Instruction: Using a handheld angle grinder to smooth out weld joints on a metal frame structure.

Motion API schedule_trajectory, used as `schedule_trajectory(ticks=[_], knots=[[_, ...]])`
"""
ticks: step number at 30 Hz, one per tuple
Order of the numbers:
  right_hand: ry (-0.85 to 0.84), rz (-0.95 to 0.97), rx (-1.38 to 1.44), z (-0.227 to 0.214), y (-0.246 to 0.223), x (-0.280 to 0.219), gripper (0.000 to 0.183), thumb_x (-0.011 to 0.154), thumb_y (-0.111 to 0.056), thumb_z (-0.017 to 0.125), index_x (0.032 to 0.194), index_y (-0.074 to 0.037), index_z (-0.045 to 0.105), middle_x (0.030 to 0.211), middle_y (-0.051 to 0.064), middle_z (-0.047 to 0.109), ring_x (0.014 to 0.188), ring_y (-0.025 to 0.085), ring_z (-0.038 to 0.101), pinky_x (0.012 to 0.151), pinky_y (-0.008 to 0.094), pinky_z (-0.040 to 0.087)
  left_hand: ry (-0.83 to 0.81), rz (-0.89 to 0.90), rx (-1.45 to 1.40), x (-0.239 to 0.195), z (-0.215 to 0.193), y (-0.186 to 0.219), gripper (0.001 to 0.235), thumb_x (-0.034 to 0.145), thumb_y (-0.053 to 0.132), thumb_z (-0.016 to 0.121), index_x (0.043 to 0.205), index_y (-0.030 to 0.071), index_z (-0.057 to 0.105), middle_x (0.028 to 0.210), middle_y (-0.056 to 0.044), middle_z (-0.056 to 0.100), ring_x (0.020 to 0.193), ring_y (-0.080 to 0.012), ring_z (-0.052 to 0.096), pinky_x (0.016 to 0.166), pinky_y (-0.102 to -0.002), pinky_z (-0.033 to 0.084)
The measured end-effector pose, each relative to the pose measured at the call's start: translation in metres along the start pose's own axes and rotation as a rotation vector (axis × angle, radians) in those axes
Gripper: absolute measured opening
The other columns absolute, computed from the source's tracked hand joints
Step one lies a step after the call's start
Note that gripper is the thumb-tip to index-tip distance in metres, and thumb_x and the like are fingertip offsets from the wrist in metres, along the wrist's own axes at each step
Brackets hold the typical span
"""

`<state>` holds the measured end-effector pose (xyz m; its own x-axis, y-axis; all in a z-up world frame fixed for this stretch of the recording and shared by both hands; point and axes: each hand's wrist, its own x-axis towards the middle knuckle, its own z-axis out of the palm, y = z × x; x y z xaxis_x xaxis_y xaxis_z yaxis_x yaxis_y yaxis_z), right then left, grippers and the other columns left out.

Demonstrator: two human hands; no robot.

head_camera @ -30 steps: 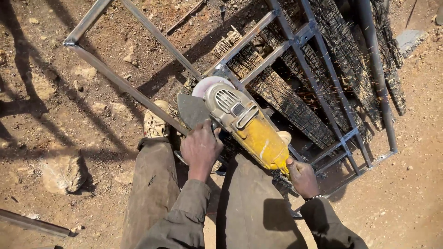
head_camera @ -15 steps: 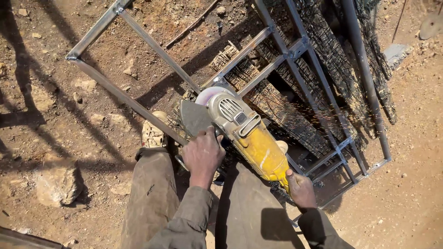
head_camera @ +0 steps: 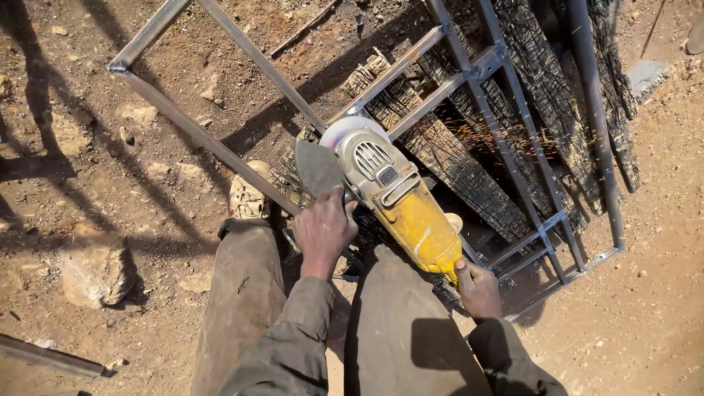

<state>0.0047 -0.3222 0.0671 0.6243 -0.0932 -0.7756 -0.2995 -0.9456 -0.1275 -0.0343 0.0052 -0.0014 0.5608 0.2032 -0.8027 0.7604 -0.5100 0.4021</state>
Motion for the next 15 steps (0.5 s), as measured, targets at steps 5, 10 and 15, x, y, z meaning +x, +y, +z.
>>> schedule_trajectory(ticks=[5,10,15], knots=[[0.012,-0.005,-0.014,-0.023,0.021,0.019,0.073,0.106,-0.059,0.046,0.055,-0.007,0.052,0.052,0.010,0.053,0.061,0.024,0.047,0.062,0.041,0.044,0.018,-0.033,-0.051,0.001,0.019,0.012,0.043,0.101,0.043,0.053,0.130,0.012,0.065,0.112,-0.017,0.073,0.088,-0.0349,0.075,0.070,-0.046,0.060],[-0.048,-0.001,-0.083,-0.039,-0.027,-0.003,0.071,0.106,-0.058,0.048,0.061,-0.004,0.056,0.058,0.015,0.053,0.065,0.024,0.047,0.064,0.043,0.046,0.054,-0.036,-0.080,-0.021,0.017,0.003,0.043,0.104,0.041,0.051,0.129,0.009,0.066,0.114,-0.020,0.072,0.094,-0.0363,0.074,0.071,-0.042,0.060],[-0.077,-0.054,-0.173,-0.032,0.013,0.020,0.057,0.105,-0.057,0.050,0.083,-0.011,0.077,0.081,0.017,0.076,0.074,0.033,0.068,0.078,0.046,0.055,0.025,-0.189,-0.112,-0.036,0.015,-0.006,0.043,0.101,0.045,0.053,0.129,0.015,0.064,0.112,-0.015,0.072,0.093,-0.0385,0.074,0.076,-0.050,0.059]])
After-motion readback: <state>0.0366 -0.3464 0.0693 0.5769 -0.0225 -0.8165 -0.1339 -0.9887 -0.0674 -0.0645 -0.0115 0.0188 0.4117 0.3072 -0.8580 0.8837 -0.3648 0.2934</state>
